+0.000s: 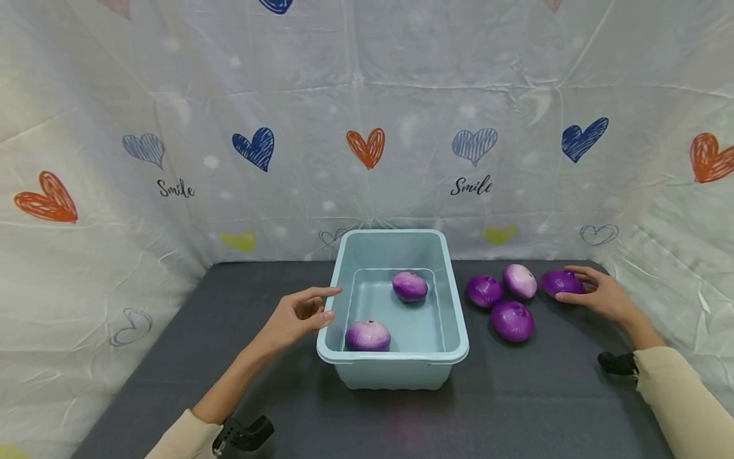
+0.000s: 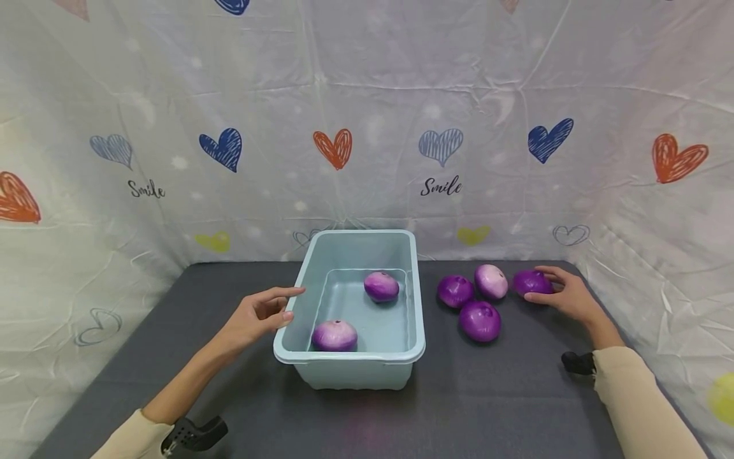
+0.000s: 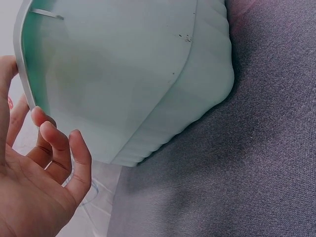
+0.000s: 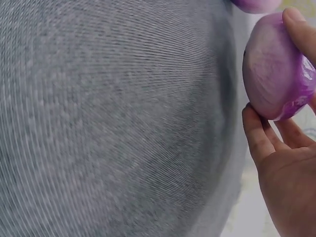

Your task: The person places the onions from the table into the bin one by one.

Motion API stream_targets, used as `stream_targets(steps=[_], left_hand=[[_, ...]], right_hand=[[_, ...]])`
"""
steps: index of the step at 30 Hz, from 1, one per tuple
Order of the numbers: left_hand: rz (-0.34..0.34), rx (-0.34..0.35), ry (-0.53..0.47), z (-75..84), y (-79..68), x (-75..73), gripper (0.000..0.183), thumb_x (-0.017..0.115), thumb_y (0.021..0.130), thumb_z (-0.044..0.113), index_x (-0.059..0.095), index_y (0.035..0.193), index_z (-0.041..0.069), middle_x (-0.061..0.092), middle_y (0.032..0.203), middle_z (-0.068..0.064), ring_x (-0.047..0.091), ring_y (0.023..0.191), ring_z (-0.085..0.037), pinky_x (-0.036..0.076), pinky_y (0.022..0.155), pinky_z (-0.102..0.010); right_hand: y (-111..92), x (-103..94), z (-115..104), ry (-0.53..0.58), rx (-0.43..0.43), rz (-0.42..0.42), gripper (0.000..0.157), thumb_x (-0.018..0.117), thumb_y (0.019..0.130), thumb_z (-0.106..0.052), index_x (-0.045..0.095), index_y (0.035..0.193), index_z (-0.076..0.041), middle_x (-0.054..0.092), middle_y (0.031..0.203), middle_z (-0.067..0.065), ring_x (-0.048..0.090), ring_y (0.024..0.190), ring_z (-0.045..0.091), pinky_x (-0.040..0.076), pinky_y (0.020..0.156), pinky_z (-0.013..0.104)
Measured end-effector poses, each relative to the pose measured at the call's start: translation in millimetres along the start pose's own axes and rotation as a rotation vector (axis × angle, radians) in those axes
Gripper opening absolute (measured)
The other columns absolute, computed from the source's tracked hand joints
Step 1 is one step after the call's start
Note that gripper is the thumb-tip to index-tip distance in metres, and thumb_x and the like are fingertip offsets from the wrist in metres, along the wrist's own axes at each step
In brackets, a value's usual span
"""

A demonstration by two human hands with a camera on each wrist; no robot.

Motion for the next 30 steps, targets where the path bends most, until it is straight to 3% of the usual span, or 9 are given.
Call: stream_targets(steps=[4, 7, 9, 15, 22, 30], left_hand=[[0.003, 0.001, 0.004, 0.2, 0.6, 0.0, 0.043, 0.066, 0.098, 0.003, 0.058, 0.140, -0.003, 0.044, 0.077, -0.021, 0.044, 0.064, -0.022, 0.044, 0.061, -0.032], [0.008, -0.002, 0.010, 0.5, 0.9, -0.1, 0.042, 0.066, 0.098, 0.003, 0.059, 0.139, -0.002, 0.045, 0.076, -0.019, 0.043, 0.064, -0.029, 0.044, 0.060, -0.032], [0.011, -0.002, 0.016, 0.6, 1.0, -0.1, 0.042, 0.067, 0.098, 0.003, 0.060, 0.139, -0.001, 0.046, 0.076, -0.016, 0.042, 0.064, -0.033, 0.044, 0.060, -0.032], [0.009, 0.003, 0.028, 1.0, 1.3, 0.4, 0.042, 0.067, 0.098, 0.003, 0.060, 0.139, -0.002, 0.048, 0.076, -0.007, 0.045, 0.063, -0.019, 0.044, 0.060, -0.032], [0.022, 0.003, 0.032, 1.4, 1.1, 1.0, 0.043, 0.067, 0.097, 0.003, 0.060, 0.139, -0.002, 0.046, 0.076, -0.013, 0.042, 0.063, -0.032, 0.043, 0.060, -0.036], [0.026, -0.023, 0.035, 0.6, 1.0, 1.2, 0.043, 0.067, 0.098, 0.006, 0.060, 0.140, 0.001, 0.045, 0.079, -0.023, 0.045, 0.065, -0.028, 0.044, 0.062, -0.033]], right_hand=[[-3.4, -5.4, -2.5, 0.015, -0.006, 0.005, 0.078, 0.077, 0.094, -0.029, 0.037, 0.151, 0.006, 0.036, 0.147, 0.036, 0.038, 0.132, 0.056, 0.049, 0.089, 0.039], [-6.2, -9.0, -5.8, 0.056, -0.028, 0.008, 0.076, 0.077, 0.094, -0.025, 0.037, 0.151, 0.007, 0.035, 0.147, 0.037, 0.040, 0.130, 0.057, 0.046, 0.080, 0.019], [-8.4, -10.6, -8.6, 0.073, -0.045, 0.010, 0.073, 0.076, 0.095, -0.023, 0.038, 0.150, 0.007, 0.035, 0.147, 0.037, 0.041, 0.129, 0.058, 0.044, 0.077, 0.012], [-14.8, -13.5, -17.0, 0.111, -0.079, 0.008, 0.069, 0.074, 0.097, -0.017, 0.038, 0.150, 0.008, 0.035, 0.148, 0.036, 0.040, 0.129, 0.058, 0.045, 0.078, 0.011], [-17.4, -12.7, -26.7, 0.124, -0.105, -0.001, 0.065, 0.073, 0.097, -0.016, 0.041, 0.151, 0.003, 0.037, 0.149, 0.032, 0.042, 0.130, 0.052, 0.045, 0.083, 0.011], [-19.0, -10.5, -43.5, 0.132, -0.134, -0.010, 0.064, 0.075, 0.096, -0.018, 0.045, 0.150, -0.001, 0.042, 0.147, 0.027, 0.051, 0.120, 0.009, 0.043, 0.088, 0.011]])
Point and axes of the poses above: each hand's wrist, its own y-axis towards the middle knuckle, its own x-axis out of the palm, z = x × y, the point moved 1 cm from there along y, towards the middle knuckle
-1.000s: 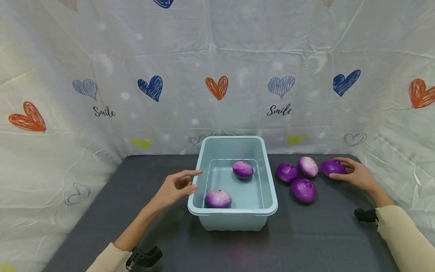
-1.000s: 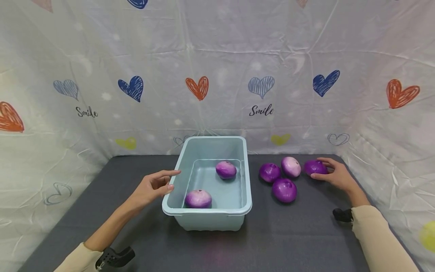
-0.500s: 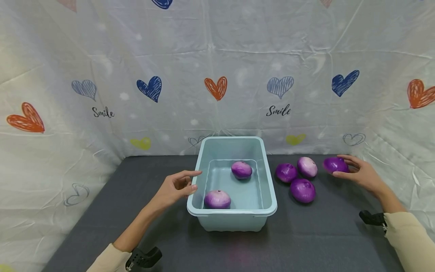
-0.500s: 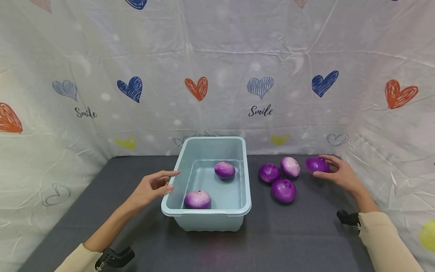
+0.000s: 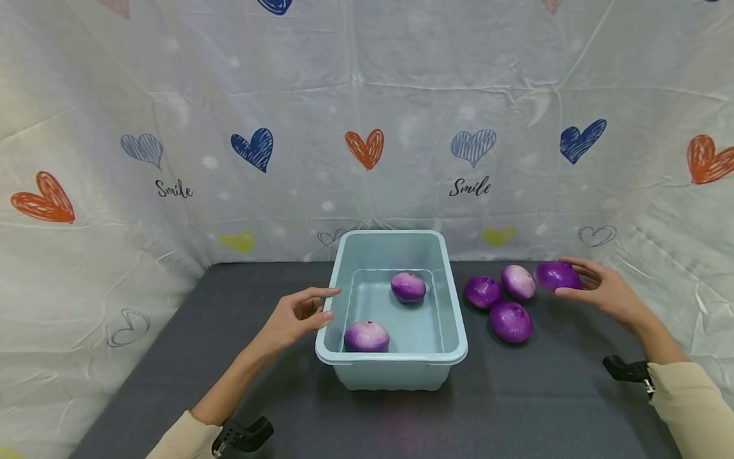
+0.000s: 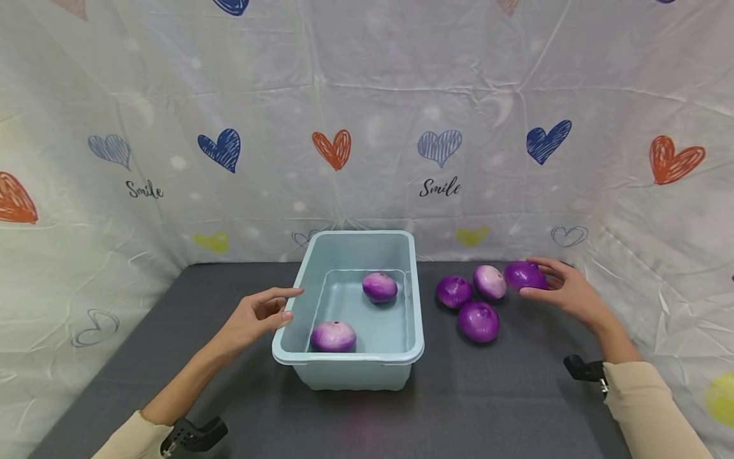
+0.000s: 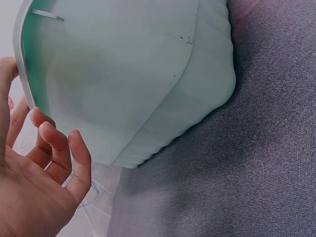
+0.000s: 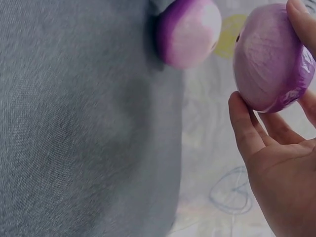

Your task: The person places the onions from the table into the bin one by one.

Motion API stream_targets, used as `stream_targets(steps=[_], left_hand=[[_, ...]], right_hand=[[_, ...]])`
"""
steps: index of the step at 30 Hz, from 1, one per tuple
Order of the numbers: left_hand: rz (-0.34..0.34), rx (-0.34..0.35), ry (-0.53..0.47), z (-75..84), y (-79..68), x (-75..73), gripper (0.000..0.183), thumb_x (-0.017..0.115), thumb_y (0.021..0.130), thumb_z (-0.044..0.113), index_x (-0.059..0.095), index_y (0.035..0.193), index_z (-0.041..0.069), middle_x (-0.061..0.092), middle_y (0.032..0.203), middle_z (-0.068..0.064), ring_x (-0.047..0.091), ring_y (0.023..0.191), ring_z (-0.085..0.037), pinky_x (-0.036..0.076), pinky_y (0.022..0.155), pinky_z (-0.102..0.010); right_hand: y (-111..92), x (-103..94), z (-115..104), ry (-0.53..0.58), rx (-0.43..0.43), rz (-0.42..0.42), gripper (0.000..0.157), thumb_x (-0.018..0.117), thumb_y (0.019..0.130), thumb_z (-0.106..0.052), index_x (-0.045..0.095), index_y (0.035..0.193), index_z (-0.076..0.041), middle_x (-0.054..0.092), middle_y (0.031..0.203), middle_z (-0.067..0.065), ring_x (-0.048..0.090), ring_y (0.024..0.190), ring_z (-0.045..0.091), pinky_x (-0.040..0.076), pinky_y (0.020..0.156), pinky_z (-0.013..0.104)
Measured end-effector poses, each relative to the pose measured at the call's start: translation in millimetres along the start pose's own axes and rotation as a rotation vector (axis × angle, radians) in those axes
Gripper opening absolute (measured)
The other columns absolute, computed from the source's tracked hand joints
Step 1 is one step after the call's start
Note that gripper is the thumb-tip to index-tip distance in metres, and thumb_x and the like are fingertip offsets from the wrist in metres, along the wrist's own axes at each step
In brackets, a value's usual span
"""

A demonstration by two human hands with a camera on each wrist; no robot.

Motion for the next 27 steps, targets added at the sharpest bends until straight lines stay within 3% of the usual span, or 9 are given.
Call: stream_targets(steps=[10, 17, 21, 27], left_hand=[[-0.001, 0.008, -0.006, 0.0, -0.6, 0.7, 0.043, 0.067, 0.098, 0.005, 0.059, 0.140, -0.001, 0.046, 0.079, -0.022, 0.047, 0.065, -0.017, 0.044, 0.061, -0.033], [0.002, 0.002, 0.003, 1.2, -1.1, 1.3, 0.043, 0.067, 0.098, 0.006, 0.060, 0.140, 0.001, 0.048, 0.080, -0.023, 0.046, 0.067, -0.034, 0.046, 0.062, -0.032], [0.003, 0.000, 0.007, 1.2, -1.1, 1.5, 0.043, 0.067, 0.098, 0.007, 0.060, 0.140, 0.001, 0.048, 0.080, -0.024, 0.048, 0.066, -0.030, 0.046, 0.061, -0.032], [0.000, 0.002, 0.006, 0.1, -1.2, 1.2, 0.043, 0.067, 0.099, 0.006, 0.059, 0.141, 0.001, 0.048, 0.080, -0.023, 0.049, 0.066, -0.016, 0.046, 0.061, -0.033]], right_hand=[[3.1, 9.2, -14.7, 0.064, -0.053, -0.040, 0.063, 0.075, 0.095, -0.011, 0.047, 0.150, -0.004, 0.046, 0.143, 0.022, 0.051, 0.119, 0.002, 0.044, 0.091, 0.015], [7.1, 14.9, -26.1, 0.128, -0.069, -0.082, 0.063, 0.075, 0.094, -0.007, 0.046, 0.150, -0.003, 0.047, 0.143, 0.021, 0.053, 0.121, 0.003, 0.047, 0.091, 0.020], [10.2, 17.8, -33.8, 0.140, -0.066, -0.093, 0.064, 0.075, 0.095, -0.009, 0.046, 0.151, -0.004, 0.044, 0.146, 0.024, 0.052, 0.123, 0.006, 0.047, 0.092, 0.020], [17.5, 22.0, -46.0, 0.130, -0.049, -0.121, 0.067, 0.076, 0.094, -0.011, 0.044, 0.153, -0.005, 0.042, 0.149, 0.024, 0.044, 0.136, 0.035, 0.044, 0.094, 0.019]])
Point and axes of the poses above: each hand's wrist, its own y-axis towards the middle knuckle, its own x-axis out of the palm, z = x × y, the point moved 1 cm from there along y, towards the middle knuckle
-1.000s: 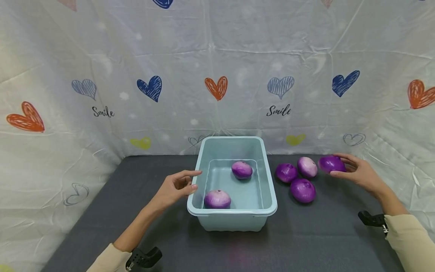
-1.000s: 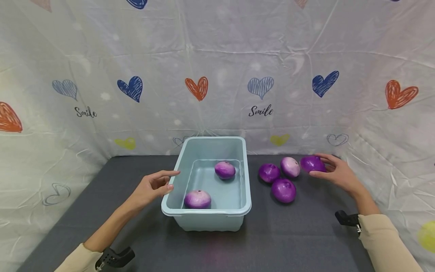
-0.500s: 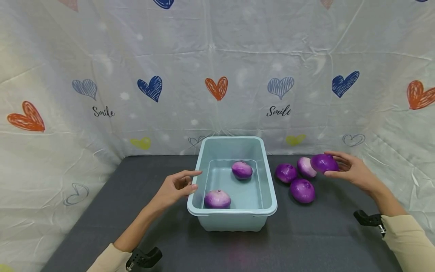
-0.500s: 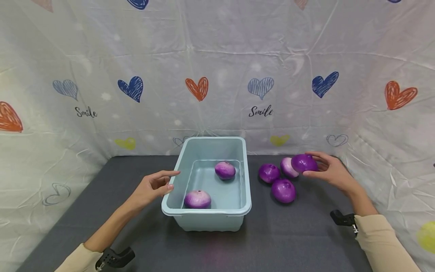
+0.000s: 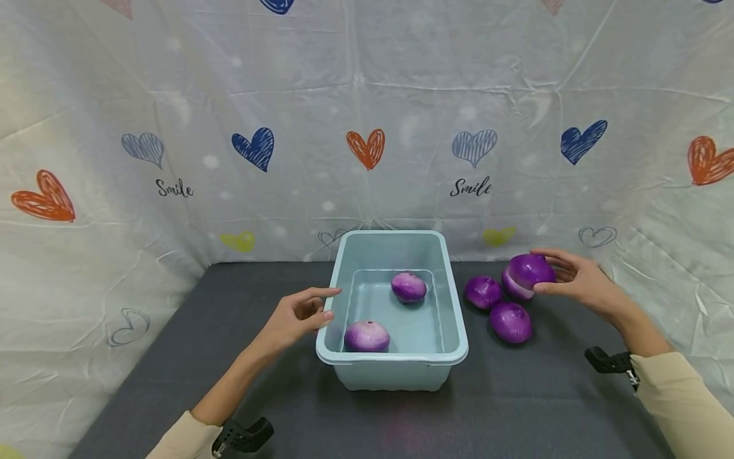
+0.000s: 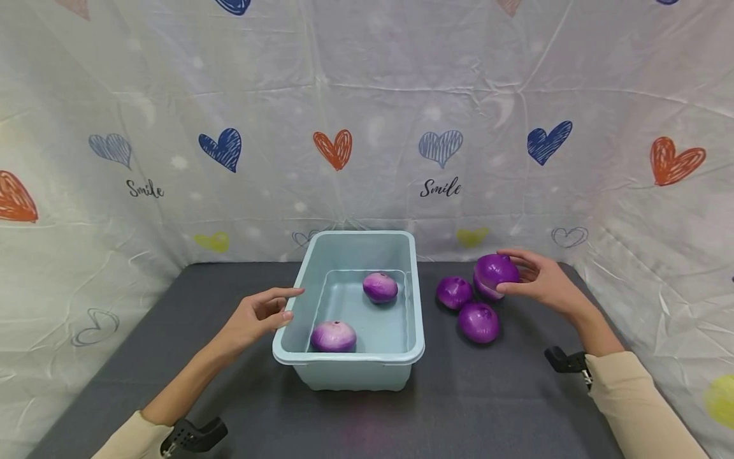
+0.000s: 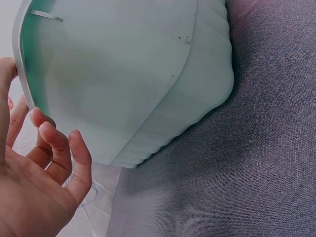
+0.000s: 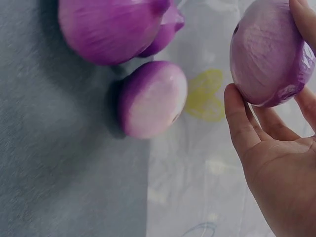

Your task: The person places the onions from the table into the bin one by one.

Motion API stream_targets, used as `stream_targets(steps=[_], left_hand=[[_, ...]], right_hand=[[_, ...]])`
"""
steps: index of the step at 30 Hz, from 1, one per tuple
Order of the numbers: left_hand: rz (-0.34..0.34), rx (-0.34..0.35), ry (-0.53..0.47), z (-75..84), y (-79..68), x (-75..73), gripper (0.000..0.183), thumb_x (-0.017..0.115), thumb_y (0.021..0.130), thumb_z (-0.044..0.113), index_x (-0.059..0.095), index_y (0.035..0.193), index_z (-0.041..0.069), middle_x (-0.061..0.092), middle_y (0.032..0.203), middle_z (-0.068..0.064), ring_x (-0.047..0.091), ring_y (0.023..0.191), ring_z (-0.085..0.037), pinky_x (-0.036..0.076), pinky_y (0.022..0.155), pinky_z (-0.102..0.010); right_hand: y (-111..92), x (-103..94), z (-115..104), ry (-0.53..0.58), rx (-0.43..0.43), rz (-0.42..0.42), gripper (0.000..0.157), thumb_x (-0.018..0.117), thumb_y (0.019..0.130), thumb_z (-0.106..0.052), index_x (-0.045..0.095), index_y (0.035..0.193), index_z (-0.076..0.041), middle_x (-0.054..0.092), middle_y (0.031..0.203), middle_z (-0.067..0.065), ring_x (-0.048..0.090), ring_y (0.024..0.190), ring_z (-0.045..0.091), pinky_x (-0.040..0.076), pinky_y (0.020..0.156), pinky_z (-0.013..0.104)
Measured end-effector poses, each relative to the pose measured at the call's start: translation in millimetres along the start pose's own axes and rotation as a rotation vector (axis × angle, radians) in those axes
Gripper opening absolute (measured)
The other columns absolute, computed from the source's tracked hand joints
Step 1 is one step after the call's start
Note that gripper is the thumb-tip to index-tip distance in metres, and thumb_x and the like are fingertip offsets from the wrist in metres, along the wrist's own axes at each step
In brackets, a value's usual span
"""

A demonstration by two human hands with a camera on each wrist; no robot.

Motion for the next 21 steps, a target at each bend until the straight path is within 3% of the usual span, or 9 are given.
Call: stream_targets(steps=[2, 4, 13, 21], left_hand=[[0.001, -0.002, 0.002, -0.2, -0.1, -0.2, 0.043, 0.067, 0.099, 0.006, 0.060, 0.141, 0.001, 0.048, 0.080, -0.023, 0.049, 0.066, -0.016, 0.046, 0.061, -0.033], [0.003, -0.003, 0.003, -0.2, -0.1, -0.4, 0.043, 0.067, 0.099, 0.007, 0.060, 0.141, 0.002, 0.049, 0.079, -0.022, 0.049, 0.066, -0.016, 0.046, 0.061, -0.033], [0.006, -0.026, 0.007, 1.0, 0.3, -0.3, 0.044, 0.068, 0.099, 0.009, 0.059, 0.141, 0.002, 0.048, 0.081, -0.022, 0.049, 0.067, -0.016, 0.046, 0.062, -0.032], [0.006, -0.028, 0.012, 1.7, -0.2, -0.6, 0.044, 0.067, 0.099, 0.009, 0.059, 0.142, 0.001, 0.048, 0.080, -0.021, 0.049, 0.068, -0.017, 0.046, 0.063, -0.032]], right_hand=[[3.8, 1.6, -3.0, -0.002, 0.007, -0.007, 0.068, 0.076, 0.094, -0.012, 0.043, 0.153, -0.004, 0.041, 0.150, 0.024, 0.038, 0.138, 0.044, 0.044, 0.094, 0.019], [7.5, 3.4, -5.8, 0.007, 0.014, -0.005, 0.067, 0.077, 0.094, -0.012, 0.045, 0.152, -0.006, 0.041, 0.150, 0.022, 0.038, 0.139, 0.043, 0.045, 0.094, 0.020], [23.4, 14.1, -20.5, 0.065, -0.058, -0.032, 0.065, 0.076, 0.093, -0.007, 0.046, 0.151, -0.004, 0.042, 0.149, 0.022, 0.054, 0.124, 0.015, 0.050, 0.091, 0.026], [41.2, 26.1, -35.9, 0.071, -0.096, -0.035, 0.066, 0.079, 0.089, -0.003, 0.050, 0.148, -0.004, 0.049, 0.144, 0.017, 0.056, 0.123, 0.022, 0.049, 0.093, 0.026]])
Point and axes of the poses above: each hand's wrist, its own y-axis towards the middle knuckle, its own x-axis out of the palm, z = x × y, the point moved 1 cm from there along y, towards the middle knuckle
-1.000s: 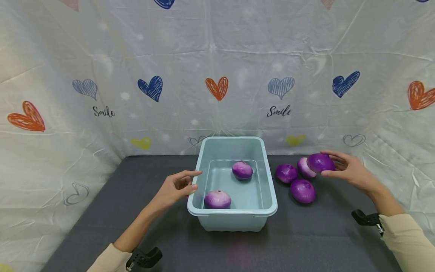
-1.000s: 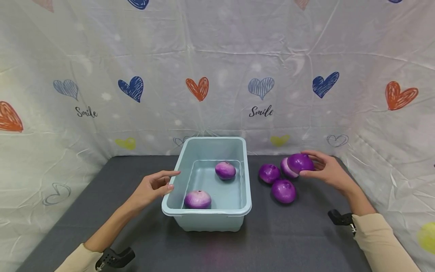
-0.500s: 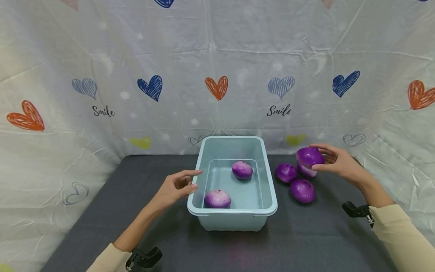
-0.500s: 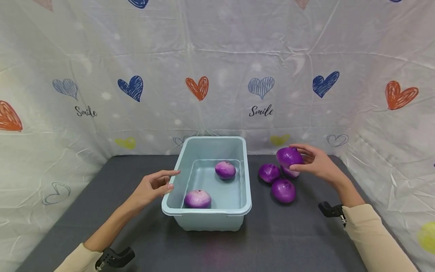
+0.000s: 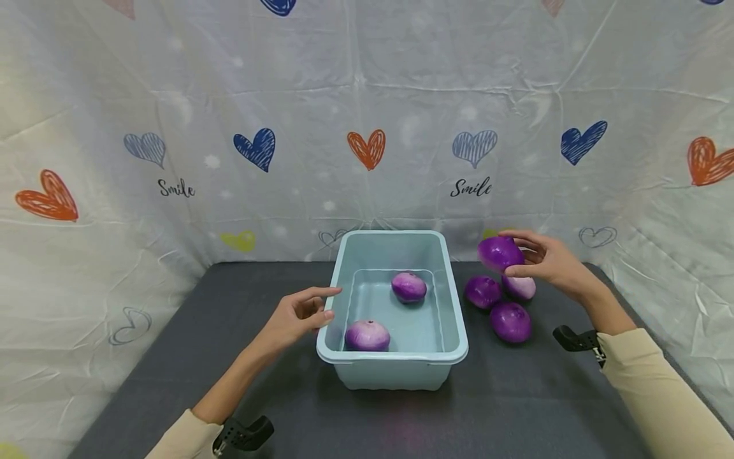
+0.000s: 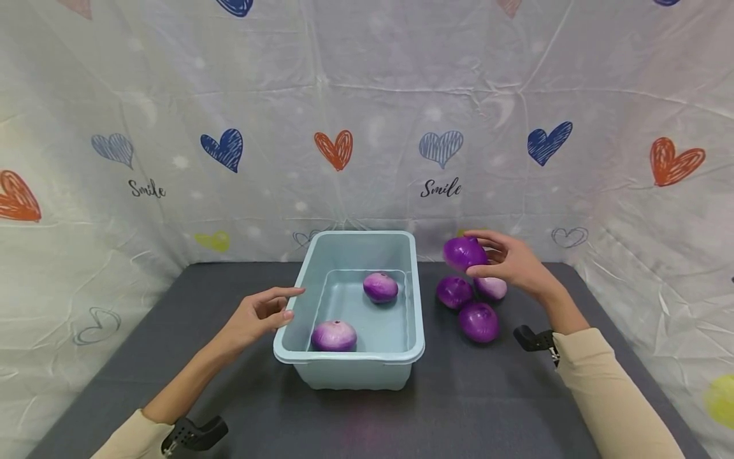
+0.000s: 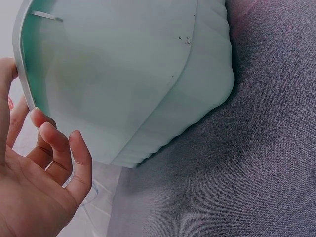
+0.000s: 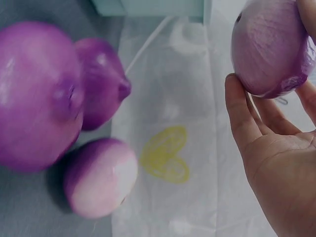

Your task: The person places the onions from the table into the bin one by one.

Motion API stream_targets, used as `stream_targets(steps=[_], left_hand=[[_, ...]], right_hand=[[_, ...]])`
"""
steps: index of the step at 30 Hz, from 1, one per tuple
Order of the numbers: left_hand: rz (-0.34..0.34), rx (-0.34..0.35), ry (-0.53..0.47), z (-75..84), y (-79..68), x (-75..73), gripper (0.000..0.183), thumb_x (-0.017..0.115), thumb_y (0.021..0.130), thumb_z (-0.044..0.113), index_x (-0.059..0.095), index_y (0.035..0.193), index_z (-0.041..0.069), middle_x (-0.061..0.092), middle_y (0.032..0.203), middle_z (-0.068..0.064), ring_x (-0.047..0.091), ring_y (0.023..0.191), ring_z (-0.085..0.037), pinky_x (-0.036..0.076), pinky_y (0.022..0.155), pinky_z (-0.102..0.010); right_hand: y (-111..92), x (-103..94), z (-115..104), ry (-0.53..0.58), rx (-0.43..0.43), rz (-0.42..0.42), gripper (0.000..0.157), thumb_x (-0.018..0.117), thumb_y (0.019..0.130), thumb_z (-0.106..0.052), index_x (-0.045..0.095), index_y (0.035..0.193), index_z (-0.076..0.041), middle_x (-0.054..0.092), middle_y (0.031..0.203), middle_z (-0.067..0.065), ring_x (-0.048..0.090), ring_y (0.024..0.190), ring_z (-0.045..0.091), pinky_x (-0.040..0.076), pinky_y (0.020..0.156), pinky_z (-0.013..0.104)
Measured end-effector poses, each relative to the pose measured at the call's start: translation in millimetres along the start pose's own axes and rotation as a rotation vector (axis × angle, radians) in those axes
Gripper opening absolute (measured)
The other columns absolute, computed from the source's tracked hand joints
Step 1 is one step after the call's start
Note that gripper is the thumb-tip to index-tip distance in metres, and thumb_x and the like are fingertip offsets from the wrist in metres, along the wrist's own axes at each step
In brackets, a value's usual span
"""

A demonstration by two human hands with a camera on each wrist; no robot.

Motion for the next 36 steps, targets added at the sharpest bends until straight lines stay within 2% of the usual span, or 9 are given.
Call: stream_targets(steps=[4, 9, 17, 23, 29, 33, 36], left_hand=[[0.001, -0.002, -0.002, -0.2, 0.0, 0.6, 0.044, 0.068, 0.099, 0.009, 0.059, 0.142, 0.001, 0.049, 0.080, -0.021, 0.049, 0.067, -0.016, 0.046, 0.063, -0.032], [-0.003, 0.013, -0.001, -0.3, 0.0, 1.5, 0.044, 0.068, 0.099, 0.008, 0.059, 0.141, 0.000, 0.051, 0.078, -0.014, 0.050, 0.066, -0.016, 0.047, 0.062, -0.034], [-0.007, 0.013, -0.008, 1.5, 0.6, 1.5, 0.043, 0.067, 0.099, 0.008, 0.059, 0.141, 0.001, 0.050, 0.077, -0.013, 0.049, 0.065, -0.016, 0.047, 0.062, -0.037], [-0.024, 0.028, -0.025, -0.7, -1.8, 0.3, 0.043, 0.066, 0.099, 0.006, 0.058, 0.141, -0.002, 0.051, 0.076, -0.011, 0.049, 0.064, -0.016, 0.046, 0.062, -0.034], [-0.019, 0.026, -0.017, -1.7, -1.8, -0.7, 0.043, 0.066, 0.100, 0.006, 0.059, 0.141, 0.001, 0.050, 0.077, -0.013, 0.049, 0.064, -0.015, 0.047, 0.061, -0.037], [-0.018, 0.016, -0.006, -0.6, -1.0, -1.1, 0.044, 0.066, 0.100, 0.007, 0.058, 0.142, 0.002, 0.051, 0.078, -0.014, 0.049, 0.065, -0.022, 0.048, 0.062, -0.039], [-0.016, 0.009, -0.004, -0.2, -0.5, -1.0, 0.044, 0.066, 0.100, 0.007, 0.059, 0.142, 0.003, 0.051, 0.078, -0.014, 0.049, 0.066, -0.023, 0.047, 0.063, -0.038]], right_hand=[[7.8, 8.1, -4.7, -0.008, 0.007, 0.004, 0.066, 0.081, 0.087, -0.004, 0.052, 0.147, -0.006, 0.051, 0.144, 0.013, 0.055, 0.126, 0.027, 0.048, 0.094, 0.026], [18.2, 17.1, -8.7, -0.006, 0.000, -0.009, 0.066, 0.083, 0.087, -0.007, 0.054, 0.146, -0.008, 0.051, 0.146, 0.010, 0.050, 0.131, 0.032, 0.048, 0.095, 0.027], [36.5, 34.1, -22.1, 0.025, -0.101, -0.055, 0.065, 0.082, 0.087, -0.007, 0.055, 0.146, -0.009, 0.052, 0.146, 0.008, 0.047, 0.133, 0.030, 0.044, 0.102, 0.030], [48.9, 51.5, -30.0, 0.113, -0.114, -0.101, 0.065, 0.082, 0.086, -0.004, 0.056, 0.145, -0.009, 0.053, 0.143, 0.008, 0.051, 0.130, 0.030, 0.047, 0.099, 0.035], [59.4, 64.7, -36.3, 0.122, -0.130, -0.142, 0.067, 0.083, 0.086, -0.006, 0.054, 0.147, -0.008, 0.051, 0.146, 0.006, 0.049, 0.133, 0.028, 0.045, 0.102, 0.039], [65.1, 72.5, -42.0, 0.133, -0.158, -0.175, 0.069, 0.083, 0.086, -0.007, 0.053, 0.147, -0.005, 0.050, 0.148, 0.007, 0.048, 0.134, 0.028, 0.042, 0.105, 0.040], [69.0, 79.1, -45.6, 0.138, -0.175, -0.201, 0.070, 0.084, 0.086, -0.008, 0.052, 0.148, -0.004, 0.049, 0.148, 0.007, 0.048, 0.134, 0.027, 0.042, 0.105, 0.040]])
Point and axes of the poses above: each hand's wrist, its own y-axis towards the middle knuckle, its own x-axis out of the palm, z = x × y, the point moved 1 cm from there along y, towards the middle knuckle
